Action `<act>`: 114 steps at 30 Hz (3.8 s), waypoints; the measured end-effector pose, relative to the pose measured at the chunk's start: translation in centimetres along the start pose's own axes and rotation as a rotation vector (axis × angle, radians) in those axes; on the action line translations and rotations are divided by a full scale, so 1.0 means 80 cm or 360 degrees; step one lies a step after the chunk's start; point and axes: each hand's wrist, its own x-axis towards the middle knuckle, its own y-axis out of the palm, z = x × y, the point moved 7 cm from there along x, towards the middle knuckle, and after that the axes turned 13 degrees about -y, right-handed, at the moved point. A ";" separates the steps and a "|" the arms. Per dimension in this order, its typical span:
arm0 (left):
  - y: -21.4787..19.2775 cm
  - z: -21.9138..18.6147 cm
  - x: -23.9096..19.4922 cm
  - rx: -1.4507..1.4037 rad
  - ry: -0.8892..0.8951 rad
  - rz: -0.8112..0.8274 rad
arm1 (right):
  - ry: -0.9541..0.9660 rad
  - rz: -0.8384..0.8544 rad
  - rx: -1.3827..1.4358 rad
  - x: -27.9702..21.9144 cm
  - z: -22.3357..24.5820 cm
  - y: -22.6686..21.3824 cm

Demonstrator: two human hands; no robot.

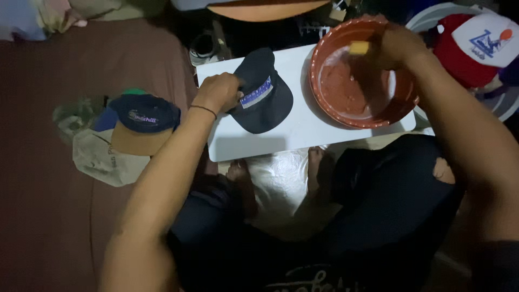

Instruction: The person scrubs a black baseball cap with a yellow sponge dipped in soapy water. They repeatedly dip the sponge into a red basin and scrub the cap's brim and front panel.

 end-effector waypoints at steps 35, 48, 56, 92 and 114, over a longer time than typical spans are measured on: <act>-0.001 -0.004 -0.005 -0.0140 0.0059 -0.0301 | -0.0053 0.0259 -0.0065 0.001 0.200 -0.069; 0.022 0.001 -0.047 -0.0049 -0.0059 -0.0200 | -0.0746 0.0100 0.0109 0.007 0.334 0.059; 0.042 -0.006 -0.035 0.0154 -0.0071 -0.0281 | -0.0389 0.0207 0.0228 0.023 0.343 0.068; 0.026 -0.004 -0.041 -0.0219 0.0064 0.0096 | 0.0306 -0.0190 0.0940 0.014 0.357 0.096; 0.044 -0.009 -0.033 -0.0176 0.0104 0.0019 | -0.0088 -0.0309 0.0695 0.016 0.357 0.132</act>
